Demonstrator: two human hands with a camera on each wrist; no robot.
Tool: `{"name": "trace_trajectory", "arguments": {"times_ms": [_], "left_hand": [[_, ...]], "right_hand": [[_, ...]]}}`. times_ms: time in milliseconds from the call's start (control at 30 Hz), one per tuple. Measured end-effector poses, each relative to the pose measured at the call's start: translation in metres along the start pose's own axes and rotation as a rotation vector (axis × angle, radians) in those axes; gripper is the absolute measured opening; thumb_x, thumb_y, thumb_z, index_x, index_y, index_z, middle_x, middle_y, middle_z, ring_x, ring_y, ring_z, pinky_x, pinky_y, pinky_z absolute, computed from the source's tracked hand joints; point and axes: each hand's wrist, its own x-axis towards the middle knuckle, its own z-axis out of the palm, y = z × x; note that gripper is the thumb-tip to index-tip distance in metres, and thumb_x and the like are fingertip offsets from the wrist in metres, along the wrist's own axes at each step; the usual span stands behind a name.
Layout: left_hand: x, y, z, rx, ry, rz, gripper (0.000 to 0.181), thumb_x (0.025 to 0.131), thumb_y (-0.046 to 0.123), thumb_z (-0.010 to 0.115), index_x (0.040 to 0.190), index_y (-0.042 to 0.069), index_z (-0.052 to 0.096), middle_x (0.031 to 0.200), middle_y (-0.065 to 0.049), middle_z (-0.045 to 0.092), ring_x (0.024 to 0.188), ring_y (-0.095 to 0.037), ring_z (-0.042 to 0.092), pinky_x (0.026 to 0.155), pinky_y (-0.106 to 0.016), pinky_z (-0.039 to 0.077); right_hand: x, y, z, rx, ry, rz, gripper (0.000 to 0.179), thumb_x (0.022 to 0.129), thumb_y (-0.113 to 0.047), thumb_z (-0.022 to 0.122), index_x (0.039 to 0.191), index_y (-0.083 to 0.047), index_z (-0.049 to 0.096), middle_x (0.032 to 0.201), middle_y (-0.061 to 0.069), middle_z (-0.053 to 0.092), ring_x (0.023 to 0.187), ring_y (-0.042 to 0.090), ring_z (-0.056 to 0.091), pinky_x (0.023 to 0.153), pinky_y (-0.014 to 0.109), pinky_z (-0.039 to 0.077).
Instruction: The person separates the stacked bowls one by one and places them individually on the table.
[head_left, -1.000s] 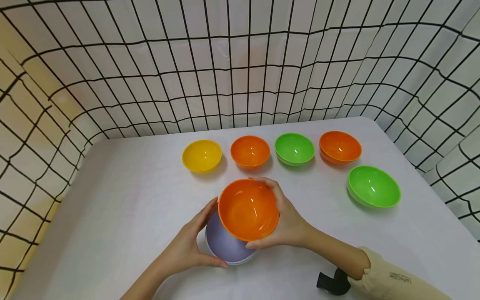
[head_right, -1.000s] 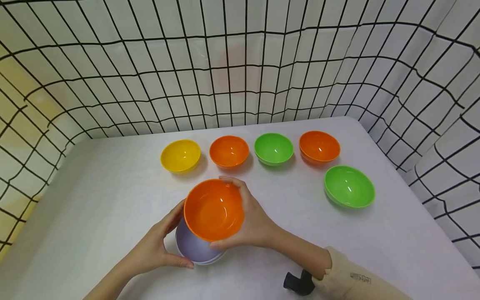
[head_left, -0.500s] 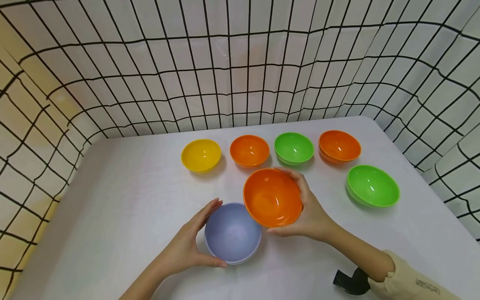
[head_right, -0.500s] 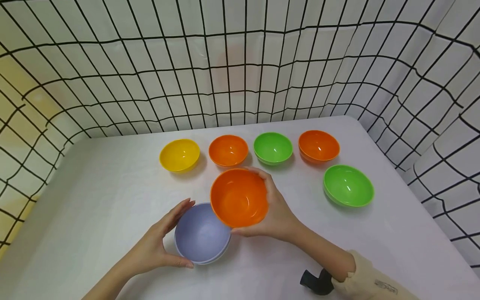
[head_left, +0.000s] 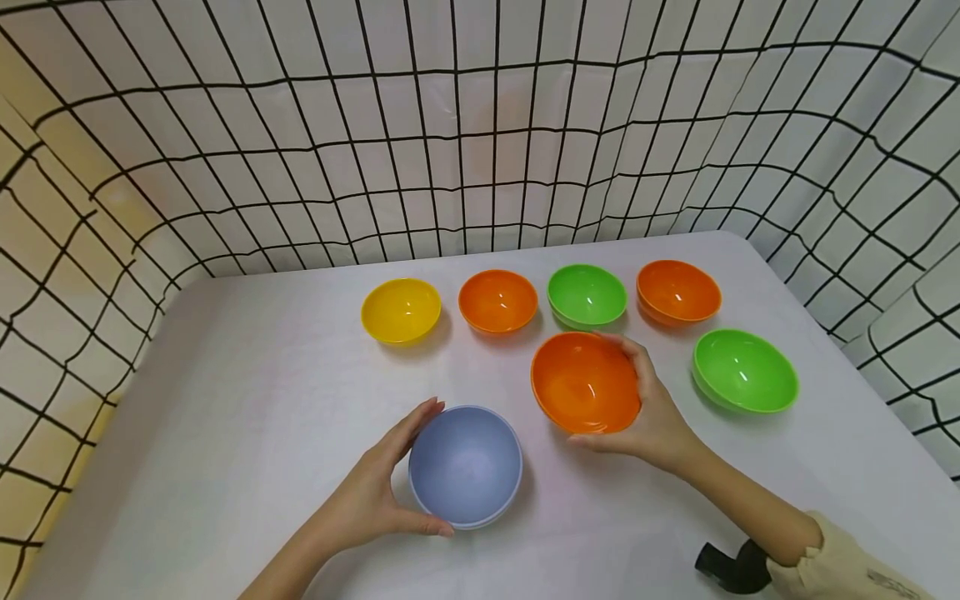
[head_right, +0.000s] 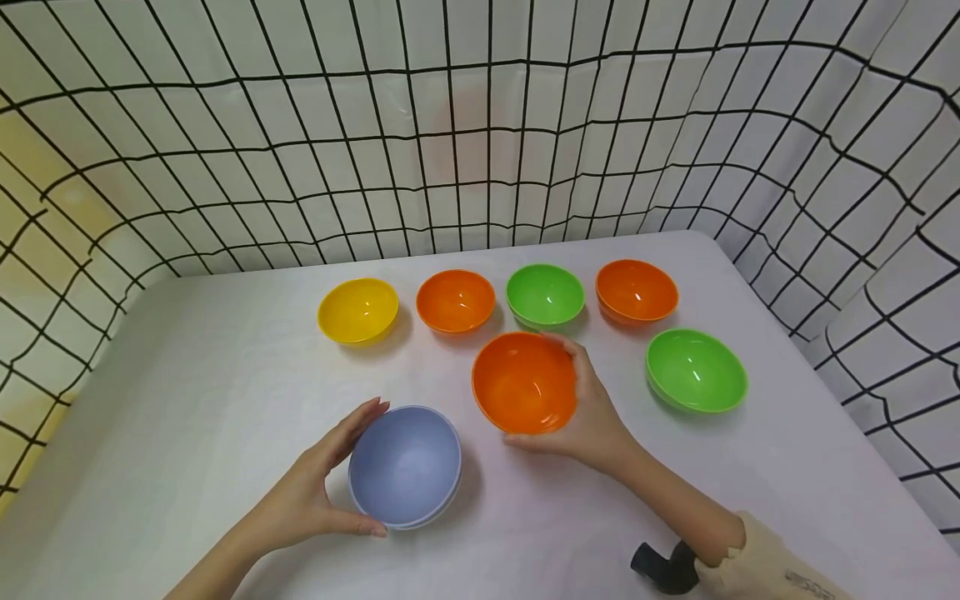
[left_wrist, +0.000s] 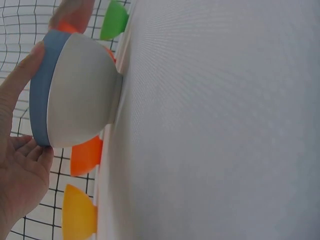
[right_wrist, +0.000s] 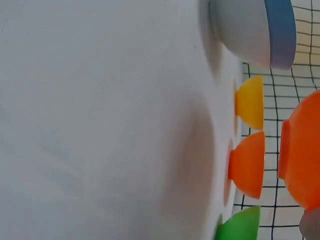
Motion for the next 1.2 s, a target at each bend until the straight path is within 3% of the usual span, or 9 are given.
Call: {"name": "trace_trajectory", "arguments": {"times_ms": [233,433,533,800,1200], "left_hand": [[-0.001,0.002,0.000,0.004,-0.003,-0.010,0.115,0.057,0.048,0.082,0.148,0.025,0.016,0.147,0.003,0.032,0.133,-0.018,0.035,0.104,-0.039,0.035],[-0.001,0.003,0.000,0.011,-0.003,-0.022,0.114,0.057,0.049,0.082,0.147,0.026,0.016,0.147,-0.001,0.033,0.133,-0.017,0.035,0.104,-0.039,0.035],[-0.001,0.003,-0.001,0.020,-0.001,-0.020,0.114,0.056,0.049,0.082,0.147,0.026,0.017,0.147,0.000,0.033,0.132,-0.017,0.035,0.104,-0.039,0.035],[0.000,0.002,0.000,0.011,-0.003,-0.034,0.115,0.055,0.048,0.083,0.147,0.028,0.017,0.146,0.000,0.034,0.132,-0.017,0.036,0.104,-0.040,0.036],[-0.001,0.003,0.000,0.009,-0.003,-0.045,0.113,0.056,0.050,0.082,0.147,0.029,0.017,0.145,0.000,0.035,0.132,-0.016,0.036,0.104,-0.040,0.036]], "right_hand": [[-0.001,0.014,-0.007,-0.050,0.032,0.027,0.106,0.054,-0.012,0.090,0.139,-0.018,0.026,0.136,-0.004,0.039,0.119,0.011,0.038,0.093,0.016,0.039],[0.001,0.029,-0.013,-0.099,0.062,0.088,0.107,0.056,-0.016,0.089,0.139,-0.012,0.022,0.137,0.005,0.037,0.123,0.023,0.035,0.098,0.049,0.038],[0.003,0.038,-0.016,-0.122,0.078,0.126,0.108,0.057,-0.019,0.088,0.141,-0.009,0.020,0.138,0.011,0.035,0.124,0.030,0.034,0.097,0.058,0.036],[0.011,0.058,-0.020,-0.176,0.101,0.210,0.112,0.059,-0.029,0.088,0.144,-0.010,0.018,0.143,0.013,0.030,0.128,0.034,0.030,0.098,0.062,0.034],[0.013,0.067,-0.024,-0.186,0.091,0.234,0.114,0.059,-0.031,0.087,0.145,-0.011,0.014,0.144,0.014,0.028,0.128,0.036,0.030,0.097,0.062,0.034]]}}
